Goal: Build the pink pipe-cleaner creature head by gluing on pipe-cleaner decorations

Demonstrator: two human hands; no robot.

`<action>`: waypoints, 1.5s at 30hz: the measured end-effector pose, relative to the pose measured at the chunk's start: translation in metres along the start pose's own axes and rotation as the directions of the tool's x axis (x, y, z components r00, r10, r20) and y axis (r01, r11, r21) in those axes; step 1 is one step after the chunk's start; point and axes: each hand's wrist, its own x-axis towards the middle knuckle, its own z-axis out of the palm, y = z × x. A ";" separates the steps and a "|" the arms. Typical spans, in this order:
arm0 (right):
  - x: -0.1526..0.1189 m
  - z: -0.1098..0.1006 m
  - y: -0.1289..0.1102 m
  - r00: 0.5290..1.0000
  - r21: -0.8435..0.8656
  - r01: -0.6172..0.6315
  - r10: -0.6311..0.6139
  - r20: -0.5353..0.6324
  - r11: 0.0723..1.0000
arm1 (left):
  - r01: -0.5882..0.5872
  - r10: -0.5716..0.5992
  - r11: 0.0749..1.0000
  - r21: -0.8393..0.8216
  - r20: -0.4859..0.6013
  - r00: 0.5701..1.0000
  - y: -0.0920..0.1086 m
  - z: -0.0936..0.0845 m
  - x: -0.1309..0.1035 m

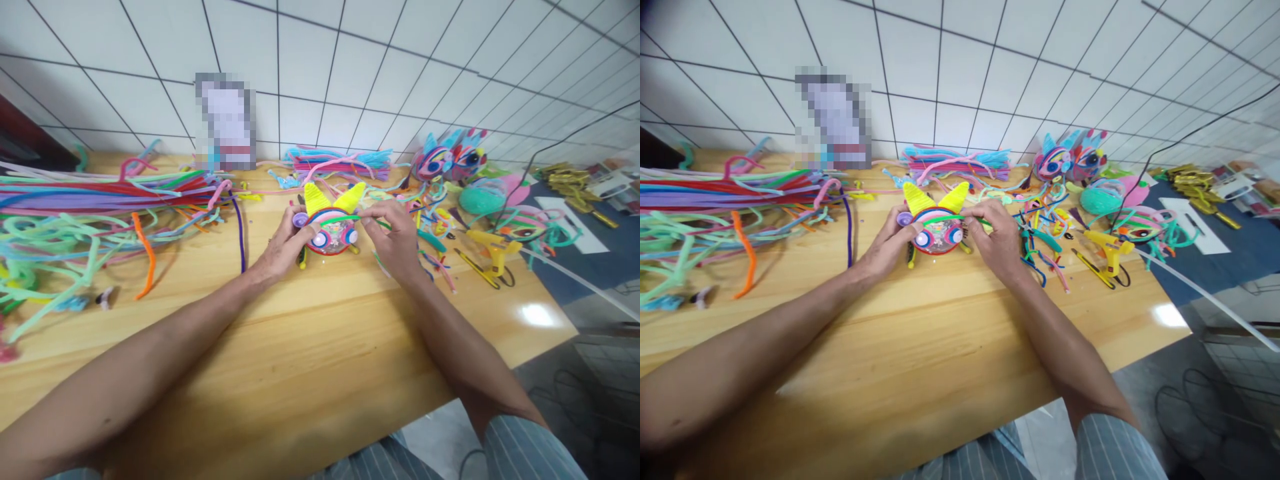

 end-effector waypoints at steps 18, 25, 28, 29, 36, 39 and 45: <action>-0.007 0.004 0.006 0.993 0.017 -0.024 0.022 0.119 1.000 | -0.011 0.011 1.000 -0.021 -0.002 1.000 0.006 0.002 -0.002; -0.007 0.007 0.003 0.994 0.035 -0.018 0.014 0.112 0.999 | -0.012 0.011 1.000 -0.026 -0.012 1.000 0.007 0.002 -0.001; -0.007 0.006 0.001 0.994 0.035 -0.016 0.012 0.105 0.999 | -0.007 0.006 1.000 -0.027 -0.006 1.000 0.007 0.002 -0.001; -0.006 0.006 0.001 0.994 0.029 -0.019 0.016 0.106 0.999 | -0.006 0.006 1.000 -0.026 -0.004 1.000 0.007 0.002 -0.001; -0.008 0.008 0.003 0.996 -0.018 0.012 -0.011 0.093 1.000 | -0.004 0.004 0.999 -0.048 0.002 1.000 0.006 0.003 -0.001; -0.009 0.009 0.003 0.993 -0.054 0.099 -0.095 0.063 0.994 | -0.007 0.007 0.998 -0.055 0.001 1.000 0.006 0.003 -0.002; -0.010 0.005 -0.001 0.978 -0.104 0.188 -0.177 0.109 0.977 | -0.014 0.013 0.998 -0.063 -0.008 1.000 0.005 0.002 -0.002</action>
